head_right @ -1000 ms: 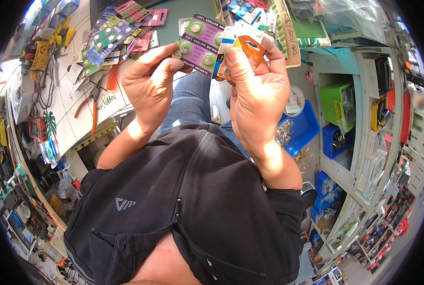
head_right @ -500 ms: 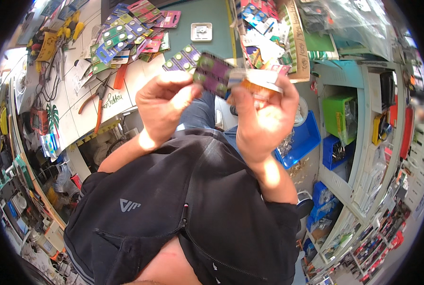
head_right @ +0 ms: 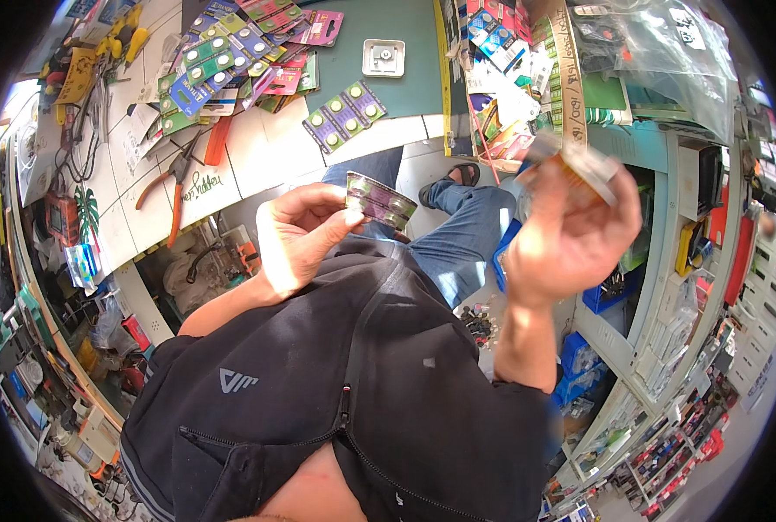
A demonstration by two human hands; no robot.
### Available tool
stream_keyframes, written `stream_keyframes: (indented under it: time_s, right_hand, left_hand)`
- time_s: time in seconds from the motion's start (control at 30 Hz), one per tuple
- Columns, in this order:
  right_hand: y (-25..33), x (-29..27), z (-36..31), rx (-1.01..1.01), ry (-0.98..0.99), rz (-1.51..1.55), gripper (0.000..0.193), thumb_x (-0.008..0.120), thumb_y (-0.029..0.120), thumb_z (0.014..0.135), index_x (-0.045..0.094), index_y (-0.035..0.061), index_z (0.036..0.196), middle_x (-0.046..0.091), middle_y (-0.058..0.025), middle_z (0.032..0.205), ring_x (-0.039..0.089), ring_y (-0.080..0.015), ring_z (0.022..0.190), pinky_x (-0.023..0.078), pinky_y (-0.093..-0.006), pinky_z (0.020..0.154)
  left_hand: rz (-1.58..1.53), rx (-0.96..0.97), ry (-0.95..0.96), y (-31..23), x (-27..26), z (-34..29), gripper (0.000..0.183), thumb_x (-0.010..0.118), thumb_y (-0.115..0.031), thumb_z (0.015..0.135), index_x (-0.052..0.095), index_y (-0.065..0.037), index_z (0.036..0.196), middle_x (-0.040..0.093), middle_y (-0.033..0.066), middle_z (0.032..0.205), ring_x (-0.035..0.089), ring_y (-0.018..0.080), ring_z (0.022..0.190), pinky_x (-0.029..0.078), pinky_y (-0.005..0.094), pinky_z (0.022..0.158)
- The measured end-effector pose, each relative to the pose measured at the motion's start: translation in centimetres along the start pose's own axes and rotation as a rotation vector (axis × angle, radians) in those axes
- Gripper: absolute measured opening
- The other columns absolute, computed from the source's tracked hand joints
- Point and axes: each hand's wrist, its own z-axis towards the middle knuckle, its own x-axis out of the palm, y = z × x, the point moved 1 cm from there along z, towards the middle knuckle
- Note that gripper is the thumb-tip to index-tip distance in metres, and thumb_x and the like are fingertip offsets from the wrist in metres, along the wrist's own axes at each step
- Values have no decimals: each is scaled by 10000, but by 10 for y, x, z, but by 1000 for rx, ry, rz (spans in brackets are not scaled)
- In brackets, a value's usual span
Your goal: The person sorts through a box of small electronic components, primarily button cell batteries in blister packs. They pick up individual packages, turn them over to inspect both sides, and place them back into the box or on the table. The person also handles a small white plastic component, examining it closely.
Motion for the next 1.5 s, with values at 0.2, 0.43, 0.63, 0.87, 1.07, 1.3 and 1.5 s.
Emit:
stream_keyframes:
  time_s: [0.2, 0.43, 0.63, 0.87, 1.07, 1.3, 1.5]
  right_hand:
    - [-39, 5, 51, 129, 312, -465, 448, 675, 21, 882, 501, -13, 1294, 665, -123, 1028, 655, -140, 874, 531, -261, 759]
    - [-45, 16, 61, -57, 465, -819, 373, 678, 24, 848, 611, 42, 1214, 626, -185, 1147, 640, -255, 974, 502, -310, 836]
    - [6, 29, 6, 93, 503, -345, 378, 674, -62, 818, 618, -32, 1191, 632, -140, 1149, 628, -215, 1002, 496, -303, 867]
    - [7, 51, -39, 666, 494, 302, 658, 605, -68, 877, 318, -6, 1467, 639, -146, 1109, 627, -146, 949, 505, -260, 818]
    - [12, 52, -41, 684, 427, 418, 700, 524, -97, 922, 167, 10, 1515, 629, -141, 1083, 597, -103, 786, 519, -226, 714]
    - [15, 49, -44, 653, 446, 343, 688, 533, -112, 907, 201, -11, 1501, 631, -153, 1116, 631, -128, 871, 524, -233, 742]
    - [10, 49, -52, 511, 421, 200, 697, 591, -116, 867, 251, -50, 1472, 636, -126, 1022, 638, -135, 922, 516, -242, 783]
  left_hand:
    - [-6, -26, -56, -4, -6, 9, 188, 686, 24, 861, 643, 45, 1043, 697, 130, 912, 675, 162, 789, 569, 295, 751]
    - [-122, -23, -62, -6, -16, 19, 200, 679, 4, 880, 625, 64, 1063, 695, 157, 951, 681, 183, 852, 571, 303, 792]
    - [-122, -34, -63, -10, -13, 31, 179, 679, -22, 889, 635, 48, 1048, 695, 133, 908, 675, 170, 808, 557, 287, 727]
    - [-101, 51, -38, -7, 1, 34, 271, 691, 3, 867, 612, 10, 1126, 696, 146, 891, 690, 194, 780, 559, 297, 685]
    - [-38, 137, -68, -12, 11, 28, 293, 702, 6, 858, 621, 2, 1139, 703, 156, 881, 697, 208, 758, 575, 304, 675]
    - [-22, 140, -42, -7, 6, 22, 215, 675, 35, 873, 647, 31, 1085, 707, 144, 926, 689, 170, 818, 576, 289, 753]
    - [-47, 87, -76, -11, 1, 21, 120, 659, 35, 883, 654, 48, 1002, 701, 140, 910, 688, 176, 808, 580, 297, 753]
